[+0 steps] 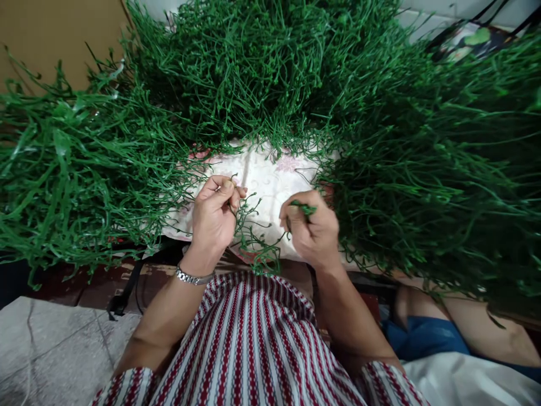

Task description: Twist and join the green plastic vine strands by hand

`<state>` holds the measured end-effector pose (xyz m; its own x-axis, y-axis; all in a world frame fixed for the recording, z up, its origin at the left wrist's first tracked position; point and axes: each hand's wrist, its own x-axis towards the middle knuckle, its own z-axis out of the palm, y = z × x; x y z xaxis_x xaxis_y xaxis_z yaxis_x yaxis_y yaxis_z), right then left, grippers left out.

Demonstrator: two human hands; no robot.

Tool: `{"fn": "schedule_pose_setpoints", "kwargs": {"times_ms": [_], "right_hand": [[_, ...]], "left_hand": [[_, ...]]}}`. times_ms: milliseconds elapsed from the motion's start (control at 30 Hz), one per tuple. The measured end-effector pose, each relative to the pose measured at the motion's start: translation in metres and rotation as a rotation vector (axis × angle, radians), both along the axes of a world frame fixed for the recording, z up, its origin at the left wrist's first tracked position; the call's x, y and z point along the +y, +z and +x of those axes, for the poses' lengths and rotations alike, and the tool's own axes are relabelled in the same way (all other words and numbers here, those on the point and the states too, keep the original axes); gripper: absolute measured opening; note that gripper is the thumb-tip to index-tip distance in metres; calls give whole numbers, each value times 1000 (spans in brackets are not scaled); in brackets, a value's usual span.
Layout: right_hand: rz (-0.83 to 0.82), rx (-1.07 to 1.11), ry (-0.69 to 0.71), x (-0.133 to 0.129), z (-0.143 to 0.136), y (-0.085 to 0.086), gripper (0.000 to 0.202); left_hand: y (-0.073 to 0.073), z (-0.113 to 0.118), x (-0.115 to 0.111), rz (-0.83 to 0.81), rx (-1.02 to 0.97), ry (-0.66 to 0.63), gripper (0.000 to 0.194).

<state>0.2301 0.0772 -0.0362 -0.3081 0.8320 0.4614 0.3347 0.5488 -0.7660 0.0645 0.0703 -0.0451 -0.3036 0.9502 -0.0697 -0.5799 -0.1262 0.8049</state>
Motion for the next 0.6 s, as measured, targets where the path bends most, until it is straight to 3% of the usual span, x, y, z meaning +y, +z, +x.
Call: {"fn": "schedule_pose_setpoints", "kwargs": {"times_ms": [167, 233, 400, 500, 600], "right_hand": [[-59, -162, 314, 5, -21, -13, 27], [-66, -163, 368, 5, -26, -19, 24], [-61, -81, 260, -2, -28, -26, 10], [-73, -55, 225, -5, -25, -25, 7], [-70, -39, 240, -6, -22, -23, 5]], "left_hand": [[2, 7, -3, 45, 33, -20, 12], [3, 9, -4, 55, 56, -31, 13], [5, 5, -10, 90, 126, -38, 6], [2, -2, -21, 76, 260, -45, 21], [-3, -10, -34, -17, 454, -184, 29]]}}
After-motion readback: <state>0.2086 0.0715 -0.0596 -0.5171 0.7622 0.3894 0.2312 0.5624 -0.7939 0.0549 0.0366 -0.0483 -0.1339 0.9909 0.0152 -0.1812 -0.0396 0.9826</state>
